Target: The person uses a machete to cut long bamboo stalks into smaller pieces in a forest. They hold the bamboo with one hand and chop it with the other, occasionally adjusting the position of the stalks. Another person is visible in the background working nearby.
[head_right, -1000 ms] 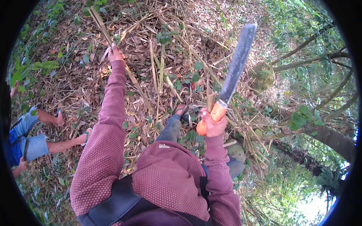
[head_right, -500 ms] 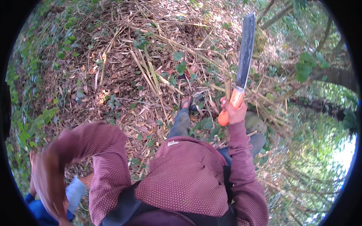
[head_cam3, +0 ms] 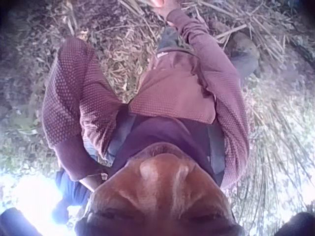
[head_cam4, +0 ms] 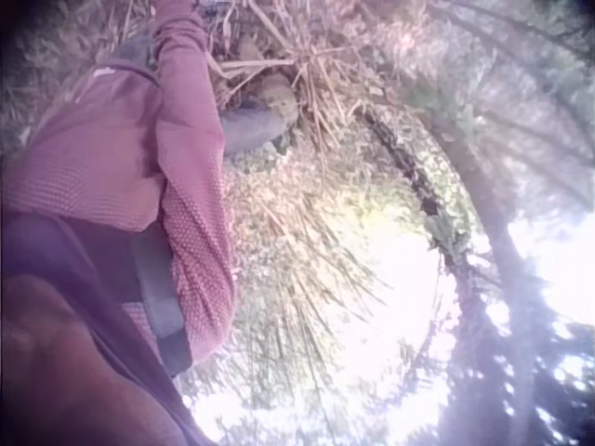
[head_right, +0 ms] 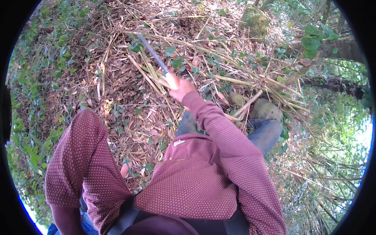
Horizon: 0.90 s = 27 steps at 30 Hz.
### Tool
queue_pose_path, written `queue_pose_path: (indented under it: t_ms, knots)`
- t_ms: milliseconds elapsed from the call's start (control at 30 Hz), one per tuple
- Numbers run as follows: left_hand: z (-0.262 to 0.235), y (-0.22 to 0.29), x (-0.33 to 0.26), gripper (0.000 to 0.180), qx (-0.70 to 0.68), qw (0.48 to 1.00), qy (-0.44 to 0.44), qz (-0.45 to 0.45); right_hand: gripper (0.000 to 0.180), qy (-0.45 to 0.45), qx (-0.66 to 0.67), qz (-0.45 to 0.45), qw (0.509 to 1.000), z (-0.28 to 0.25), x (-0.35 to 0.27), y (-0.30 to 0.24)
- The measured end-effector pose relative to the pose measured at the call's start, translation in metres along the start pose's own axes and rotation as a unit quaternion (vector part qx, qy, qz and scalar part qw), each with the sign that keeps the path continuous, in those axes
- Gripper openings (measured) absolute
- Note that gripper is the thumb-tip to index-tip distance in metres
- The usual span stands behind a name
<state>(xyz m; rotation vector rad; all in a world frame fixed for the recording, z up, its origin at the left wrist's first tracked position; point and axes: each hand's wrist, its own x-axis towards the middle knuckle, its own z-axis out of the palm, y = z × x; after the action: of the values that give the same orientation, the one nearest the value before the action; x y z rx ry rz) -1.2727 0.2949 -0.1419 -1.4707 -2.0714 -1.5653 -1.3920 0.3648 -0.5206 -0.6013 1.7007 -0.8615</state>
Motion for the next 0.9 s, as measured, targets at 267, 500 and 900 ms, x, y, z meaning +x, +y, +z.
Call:
queue_pose_path:
  t_ms: [267,500,900]
  knots:
    - [0.003,0.005,0.003,0.026,0.007,1.000,0.004,0.010,0.042,-0.029,-0.121,-0.024,0.992,0.000,-0.018,0.003]
    - [0.005,0.001,0.002,0.025,0.005,0.998,-0.019,0.058,0.038,0.095,-0.217,0.033,0.971,-0.079,-0.063,0.026]
    - [0.000,-0.050,0.043,0.023,-0.080,0.977,-0.115,0.159,0.036,0.211,-0.160,0.051,0.963,-0.155,-0.099,0.064]
